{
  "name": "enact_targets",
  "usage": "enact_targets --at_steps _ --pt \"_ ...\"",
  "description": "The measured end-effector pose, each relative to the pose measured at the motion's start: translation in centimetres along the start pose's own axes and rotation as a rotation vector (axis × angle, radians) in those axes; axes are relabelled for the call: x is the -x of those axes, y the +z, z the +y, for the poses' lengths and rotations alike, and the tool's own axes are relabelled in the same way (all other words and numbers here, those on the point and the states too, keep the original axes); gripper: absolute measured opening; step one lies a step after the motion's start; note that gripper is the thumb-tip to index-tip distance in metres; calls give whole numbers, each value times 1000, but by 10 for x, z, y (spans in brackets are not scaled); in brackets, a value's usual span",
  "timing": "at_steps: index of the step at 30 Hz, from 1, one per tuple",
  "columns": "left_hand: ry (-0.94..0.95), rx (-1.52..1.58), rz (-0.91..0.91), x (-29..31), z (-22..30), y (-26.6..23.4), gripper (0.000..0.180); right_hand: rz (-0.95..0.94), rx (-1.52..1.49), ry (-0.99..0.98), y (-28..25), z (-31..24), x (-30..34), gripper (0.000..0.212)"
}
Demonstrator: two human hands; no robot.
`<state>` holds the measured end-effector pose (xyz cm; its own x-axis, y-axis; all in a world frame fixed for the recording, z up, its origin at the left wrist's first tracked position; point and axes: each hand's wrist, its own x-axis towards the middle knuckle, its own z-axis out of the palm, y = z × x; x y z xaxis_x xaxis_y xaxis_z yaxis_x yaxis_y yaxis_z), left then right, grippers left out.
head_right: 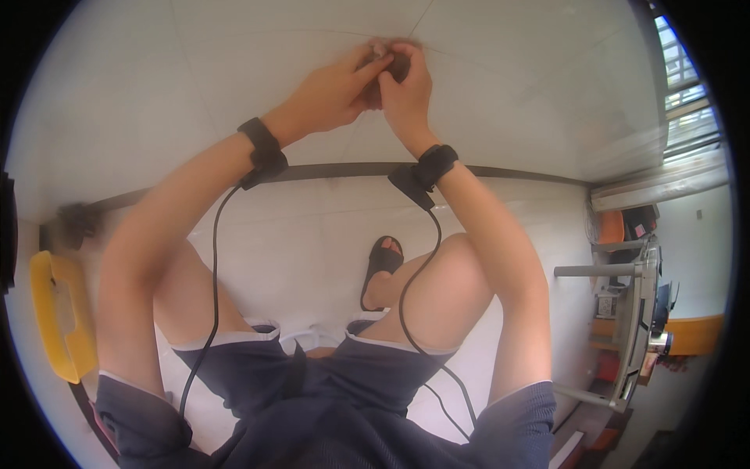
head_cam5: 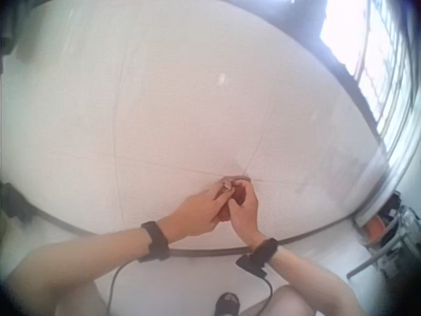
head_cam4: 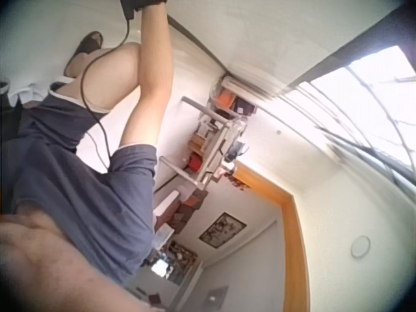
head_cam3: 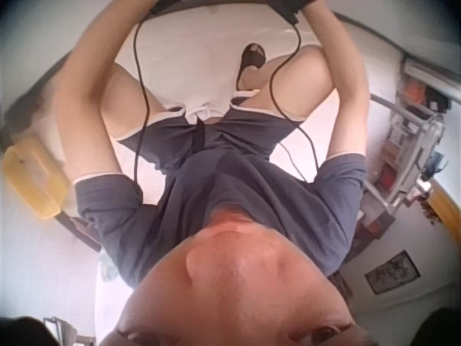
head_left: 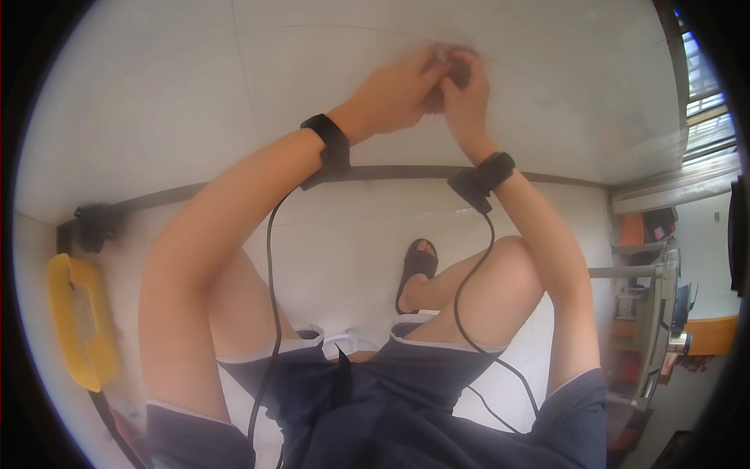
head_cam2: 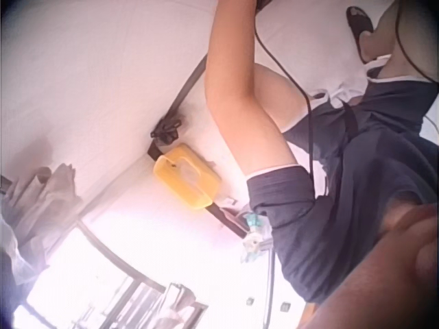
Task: Sanding the underside of a white overhead surface using sandpaper.
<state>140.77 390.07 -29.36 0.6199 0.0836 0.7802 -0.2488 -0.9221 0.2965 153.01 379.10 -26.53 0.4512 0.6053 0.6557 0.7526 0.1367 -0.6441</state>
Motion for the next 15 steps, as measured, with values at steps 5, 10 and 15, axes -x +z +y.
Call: enact_targets --at_steps 5,10,15 --pt "-96 20 -53 5 4 -16 78 -51 -2 -11 0 -9 -5 41" --pt "-163 -26 6 13 12 -35 72 -32 -5 10 37 -16 6 44" --pt "-295 -260 -10 29 4 -71 66 -152 -189 8 66 -47 -7 49"
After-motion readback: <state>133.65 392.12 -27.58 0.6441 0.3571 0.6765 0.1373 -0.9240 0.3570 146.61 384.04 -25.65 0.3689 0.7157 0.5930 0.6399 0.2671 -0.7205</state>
